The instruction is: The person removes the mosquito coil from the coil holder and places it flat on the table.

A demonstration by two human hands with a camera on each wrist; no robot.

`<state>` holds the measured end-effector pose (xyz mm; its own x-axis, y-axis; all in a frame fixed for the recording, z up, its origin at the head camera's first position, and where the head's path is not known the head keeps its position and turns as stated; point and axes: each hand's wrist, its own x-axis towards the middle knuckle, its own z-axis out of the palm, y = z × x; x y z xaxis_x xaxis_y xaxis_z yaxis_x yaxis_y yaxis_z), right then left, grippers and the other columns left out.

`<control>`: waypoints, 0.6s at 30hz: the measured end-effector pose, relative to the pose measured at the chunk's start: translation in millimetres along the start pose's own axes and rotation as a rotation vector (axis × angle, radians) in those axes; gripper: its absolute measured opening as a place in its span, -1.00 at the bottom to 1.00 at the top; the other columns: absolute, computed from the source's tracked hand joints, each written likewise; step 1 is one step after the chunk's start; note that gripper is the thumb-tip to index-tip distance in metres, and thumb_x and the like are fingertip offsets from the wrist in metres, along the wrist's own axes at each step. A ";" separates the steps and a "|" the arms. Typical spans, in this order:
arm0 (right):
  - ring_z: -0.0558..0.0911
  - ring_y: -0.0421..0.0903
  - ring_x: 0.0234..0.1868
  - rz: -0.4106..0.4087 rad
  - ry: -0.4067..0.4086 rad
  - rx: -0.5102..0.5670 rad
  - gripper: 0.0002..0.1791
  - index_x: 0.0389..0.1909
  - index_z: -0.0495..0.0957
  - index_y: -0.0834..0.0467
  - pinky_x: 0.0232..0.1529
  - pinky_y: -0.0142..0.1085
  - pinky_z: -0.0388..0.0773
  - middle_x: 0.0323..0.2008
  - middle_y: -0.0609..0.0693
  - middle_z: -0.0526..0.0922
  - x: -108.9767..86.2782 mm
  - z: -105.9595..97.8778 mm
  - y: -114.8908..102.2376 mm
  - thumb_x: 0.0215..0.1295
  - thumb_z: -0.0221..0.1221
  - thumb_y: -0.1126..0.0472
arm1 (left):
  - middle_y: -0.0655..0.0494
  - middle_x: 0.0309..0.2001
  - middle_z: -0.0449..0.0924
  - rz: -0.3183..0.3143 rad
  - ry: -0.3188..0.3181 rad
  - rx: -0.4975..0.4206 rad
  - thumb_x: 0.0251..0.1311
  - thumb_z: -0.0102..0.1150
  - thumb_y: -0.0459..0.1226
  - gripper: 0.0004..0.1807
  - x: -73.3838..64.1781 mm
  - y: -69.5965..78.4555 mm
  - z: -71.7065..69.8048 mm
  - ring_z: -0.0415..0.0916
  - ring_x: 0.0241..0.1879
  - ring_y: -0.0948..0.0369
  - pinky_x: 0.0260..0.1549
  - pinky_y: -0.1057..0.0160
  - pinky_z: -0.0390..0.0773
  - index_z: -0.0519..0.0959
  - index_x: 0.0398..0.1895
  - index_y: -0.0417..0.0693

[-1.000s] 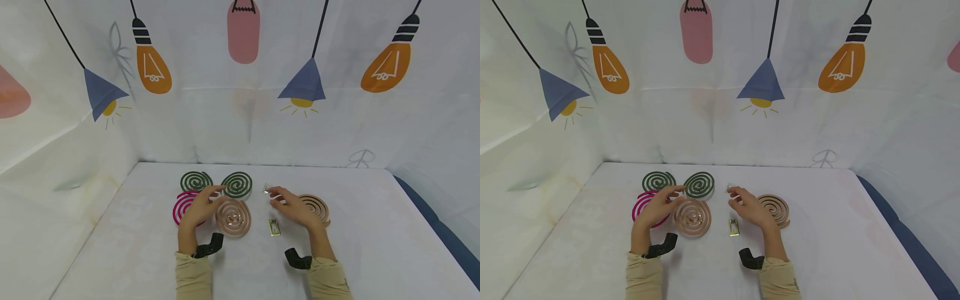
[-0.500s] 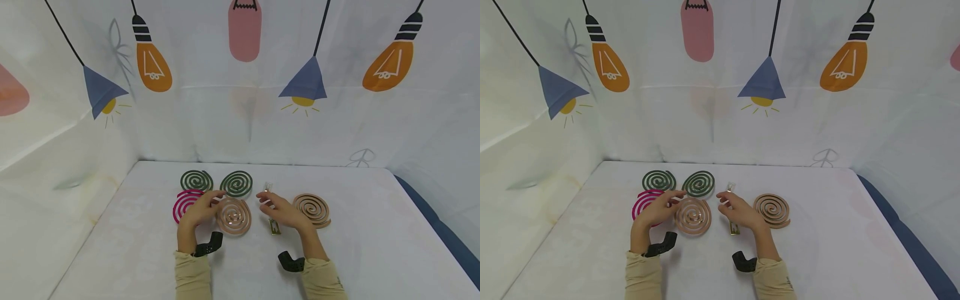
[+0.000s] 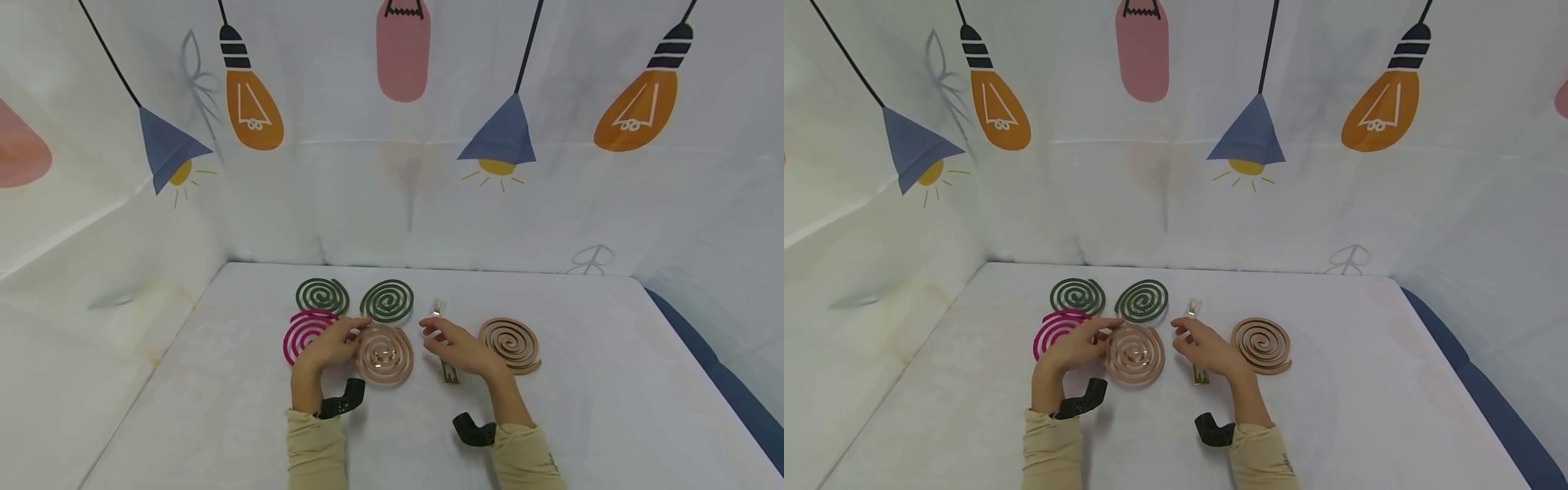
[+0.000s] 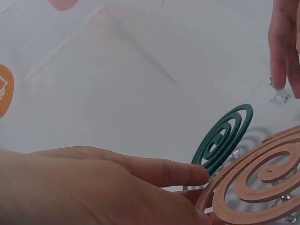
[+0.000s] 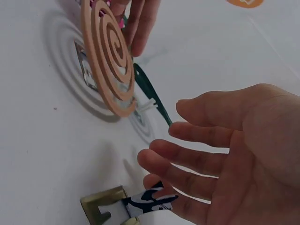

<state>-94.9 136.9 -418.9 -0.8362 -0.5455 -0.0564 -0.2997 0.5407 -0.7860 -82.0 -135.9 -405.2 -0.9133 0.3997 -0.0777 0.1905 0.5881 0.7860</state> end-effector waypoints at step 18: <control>0.56 -0.18 -0.28 0.078 -0.045 -0.048 -0.62 0.17 0.42 0.21 -0.26 -0.28 0.49 -0.20 0.06 0.60 6.2 13.5 -10.9 0.38 -0.02 0.20 | -0.17 -0.03 0.54 -0.071 -0.087 -0.017 0.09 0.09 -0.49 -0.46 0.5 0.2 5.1 0.51 -0.22 0.14 -0.34 0.30 0.54 0.41 0.22 -0.28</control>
<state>-90.7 119.0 -419.1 -0.8368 -0.5280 -0.1446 -0.2571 0.6122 -0.7477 -80.6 -132.0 -408.2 -0.8896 0.4171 -0.1859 0.1194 0.6055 0.7868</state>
